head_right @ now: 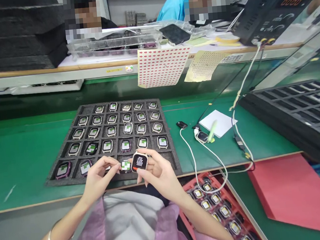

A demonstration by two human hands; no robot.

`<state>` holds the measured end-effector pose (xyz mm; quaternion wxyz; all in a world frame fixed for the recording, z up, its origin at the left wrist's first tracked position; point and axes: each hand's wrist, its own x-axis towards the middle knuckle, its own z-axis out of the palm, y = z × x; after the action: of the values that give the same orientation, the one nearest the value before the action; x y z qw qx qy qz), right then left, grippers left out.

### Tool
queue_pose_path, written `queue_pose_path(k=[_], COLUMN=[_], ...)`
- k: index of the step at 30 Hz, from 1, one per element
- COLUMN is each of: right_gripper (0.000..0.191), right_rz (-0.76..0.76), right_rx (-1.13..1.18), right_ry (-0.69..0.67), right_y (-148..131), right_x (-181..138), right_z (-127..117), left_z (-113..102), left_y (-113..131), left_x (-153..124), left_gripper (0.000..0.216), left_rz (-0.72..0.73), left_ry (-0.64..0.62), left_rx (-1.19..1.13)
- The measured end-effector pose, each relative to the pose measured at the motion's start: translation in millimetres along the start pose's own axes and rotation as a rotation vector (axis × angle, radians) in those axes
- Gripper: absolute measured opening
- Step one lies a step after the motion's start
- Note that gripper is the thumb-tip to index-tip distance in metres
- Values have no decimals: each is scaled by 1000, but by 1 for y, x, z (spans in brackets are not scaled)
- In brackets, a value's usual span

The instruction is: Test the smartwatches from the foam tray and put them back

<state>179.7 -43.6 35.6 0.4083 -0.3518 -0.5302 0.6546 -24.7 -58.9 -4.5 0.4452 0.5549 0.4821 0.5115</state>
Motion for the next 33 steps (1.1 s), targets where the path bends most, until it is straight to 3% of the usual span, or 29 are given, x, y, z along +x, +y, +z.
queue_pose_path(k=[6,9,14,22,28,31,33], right_gripper=[39,30,20,26,21,19,34], right_rz=[-45,-54,-26,-58,-47,-41,-54], right_rx=[47,48,20,87,62,142,208], right_ry=[-17,39,160,69,127,40,-88], right_y=[7,7,4,10,3,-15,-31], right_x=[5,6,9,10,9,0,-14], right_z=[-4,-2,5,-3,5,16,26], left_z=[0,2,1,0,0,1,1], left_y=[1,0,-2,-12,-12,-13,-13], left_x=[5,5,2,-6,-8,-8,-8], left_gripper=[8,7,7,11,16,18,17], left_rz=[181,218,204,228,180,169,162], left_ry=[-64,-64,-53,17,88,86,81], left_rx=[98,99,105,43,-50,-52,-56])
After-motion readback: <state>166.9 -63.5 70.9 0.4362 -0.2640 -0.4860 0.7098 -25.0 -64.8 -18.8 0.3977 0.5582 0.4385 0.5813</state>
